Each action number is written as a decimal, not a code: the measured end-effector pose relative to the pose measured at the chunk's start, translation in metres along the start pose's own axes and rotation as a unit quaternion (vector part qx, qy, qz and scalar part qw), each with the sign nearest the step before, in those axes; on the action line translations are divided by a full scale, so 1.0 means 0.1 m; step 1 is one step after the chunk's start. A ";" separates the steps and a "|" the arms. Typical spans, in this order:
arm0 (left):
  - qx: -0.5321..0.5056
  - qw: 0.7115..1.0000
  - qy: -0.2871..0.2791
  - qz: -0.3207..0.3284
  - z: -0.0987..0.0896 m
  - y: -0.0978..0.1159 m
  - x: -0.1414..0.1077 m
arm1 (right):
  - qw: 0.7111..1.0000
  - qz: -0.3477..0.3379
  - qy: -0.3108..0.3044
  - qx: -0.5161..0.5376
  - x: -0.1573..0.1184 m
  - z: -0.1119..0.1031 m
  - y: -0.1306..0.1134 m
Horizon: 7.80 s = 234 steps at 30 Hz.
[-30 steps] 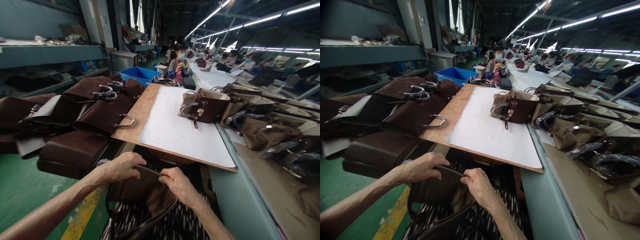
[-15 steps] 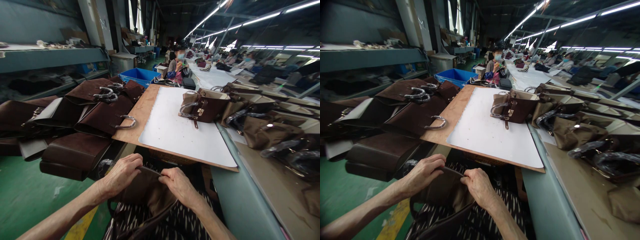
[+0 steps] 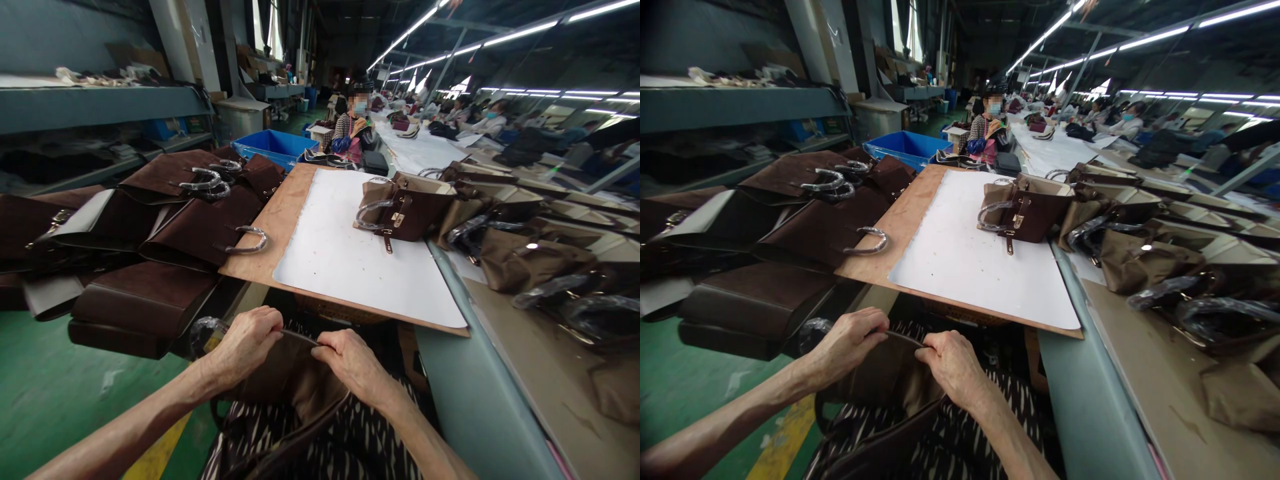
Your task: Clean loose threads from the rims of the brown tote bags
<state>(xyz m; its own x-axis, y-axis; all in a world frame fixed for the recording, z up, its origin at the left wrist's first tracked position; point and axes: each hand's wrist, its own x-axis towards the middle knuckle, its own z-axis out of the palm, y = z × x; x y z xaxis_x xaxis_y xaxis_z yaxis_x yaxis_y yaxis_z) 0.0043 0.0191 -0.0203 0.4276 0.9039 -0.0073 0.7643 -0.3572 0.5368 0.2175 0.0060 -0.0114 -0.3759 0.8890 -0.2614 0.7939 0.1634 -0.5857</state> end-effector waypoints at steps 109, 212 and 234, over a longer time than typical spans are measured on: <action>0.206 0.922 0.279 0.172 0.31 0.08 -0.48 | 0.997 -0.001 0.000 -0.080 0.35 0.13 -0.21; -0.337 0.929 -0.043 -0.143 0.01 -0.21 -0.17 | 0.995 -0.095 -0.026 0.005 0.43 0.18 -0.46; -0.220 0.963 -0.013 -0.156 -0.12 -0.19 -0.23 | 0.991 -0.095 -0.040 -0.082 0.43 0.23 -0.54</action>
<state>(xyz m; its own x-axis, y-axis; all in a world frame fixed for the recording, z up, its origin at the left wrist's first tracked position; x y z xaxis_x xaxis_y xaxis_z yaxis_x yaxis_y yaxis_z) -0.0258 0.0080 -0.0206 0.2260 0.9430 -0.2442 0.5815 0.0705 0.8104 0.1471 0.0259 -0.0084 -0.5584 0.7992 -0.2225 0.7694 0.3986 -0.4991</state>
